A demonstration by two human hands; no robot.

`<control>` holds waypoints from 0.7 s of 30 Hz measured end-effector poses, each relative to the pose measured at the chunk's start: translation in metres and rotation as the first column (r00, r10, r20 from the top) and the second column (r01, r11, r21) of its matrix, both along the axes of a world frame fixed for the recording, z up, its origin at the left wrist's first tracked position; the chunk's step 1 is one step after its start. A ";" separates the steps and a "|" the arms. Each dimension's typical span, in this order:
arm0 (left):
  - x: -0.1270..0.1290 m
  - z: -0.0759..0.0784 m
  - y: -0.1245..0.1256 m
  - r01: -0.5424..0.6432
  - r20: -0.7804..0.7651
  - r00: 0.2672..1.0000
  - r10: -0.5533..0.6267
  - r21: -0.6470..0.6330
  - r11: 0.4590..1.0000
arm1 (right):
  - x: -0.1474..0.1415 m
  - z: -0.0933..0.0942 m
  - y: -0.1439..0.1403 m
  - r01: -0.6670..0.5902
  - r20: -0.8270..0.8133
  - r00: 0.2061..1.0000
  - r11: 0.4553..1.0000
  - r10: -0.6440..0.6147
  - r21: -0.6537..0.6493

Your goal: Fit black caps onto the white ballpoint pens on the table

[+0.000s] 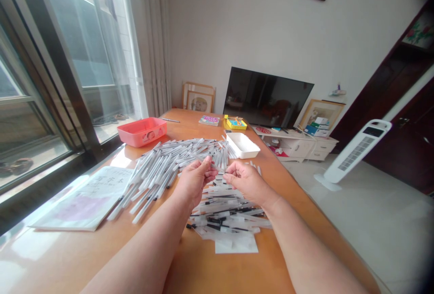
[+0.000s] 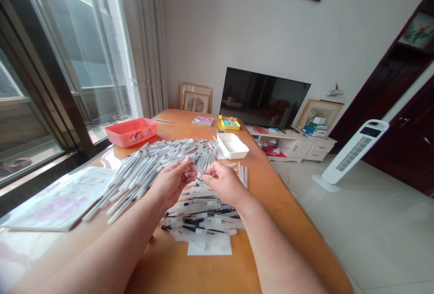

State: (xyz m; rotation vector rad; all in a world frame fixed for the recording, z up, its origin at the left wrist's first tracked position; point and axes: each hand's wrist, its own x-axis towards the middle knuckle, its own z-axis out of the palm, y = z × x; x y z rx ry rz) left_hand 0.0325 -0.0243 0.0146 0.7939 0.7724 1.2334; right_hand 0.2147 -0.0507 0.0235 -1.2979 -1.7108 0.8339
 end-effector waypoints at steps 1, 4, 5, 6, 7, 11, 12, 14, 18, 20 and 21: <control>0.000 0.000 0.000 -0.010 -0.004 1.000 0.010 -0.001 1.000 | 0.001 -0.002 0.001 0.004 0.022 1.000 1.000 -0.005 0.022; 0.000 0.000 0.001 -0.038 -0.014 0.999 0.038 0.000 0.999 | 0.006 -0.007 0.003 0.023 0.099 0.995 0.999 -0.026 0.031; -0.001 0.001 0.002 -0.050 -0.019 0.999 0.050 0.003 0.999 | 0.008 -0.008 0.004 0.027 0.124 0.992 0.999 -0.030 0.021; -0.001 0.001 0.002 -0.062 -0.025 0.998 0.063 0.007 0.998 | 0.009 -0.010 0.004 0.031 0.147 0.989 0.999 -0.032 0.010; -0.001 0.001 0.002 -0.074 -0.029 0.997 0.074 0.012 0.997 | 0.011 -0.011 0.005 0.035 0.167 0.985 0.999 -0.035 0.003; -0.002 0.001 0.003 -0.073 -0.041 0.996 0.074 0.026 0.997 | 0.013 -0.011 0.007 0.048 0.183 0.982 0.999 -0.052 0.024; -0.002 0.000 0.003 -0.059 -0.044 0.997 0.060 0.028 0.998 | 0.012 -0.009 0.007 0.043 0.171 0.984 0.998 -0.048 0.035; -0.001 -0.001 0.002 -0.021 -0.052 0.998 0.023 0.032 0.999 | 0.009 -0.006 0.006 0.013 0.146 0.989 0.998 -0.021 0.055; -0.001 -0.001 0.001 0.019 -0.055 0.998 -0.017 0.039 0.999 | 0.009 -0.003 0.006 0.001 0.158 0.987 0.994 -0.018 0.105; -0.004 0.002 0.002 -0.037 -0.054 0.998 0.040 0.053 0.998 | 0.016 -0.004 0.007 0.033 0.188 0.981 0.994 -0.052 0.103; -0.005 0.003 0.002 -0.079 -0.058 0.995 0.083 0.063 0.995 | 0.022 -0.005 0.008 0.051 0.209 0.975 0.994 -0.070 0.096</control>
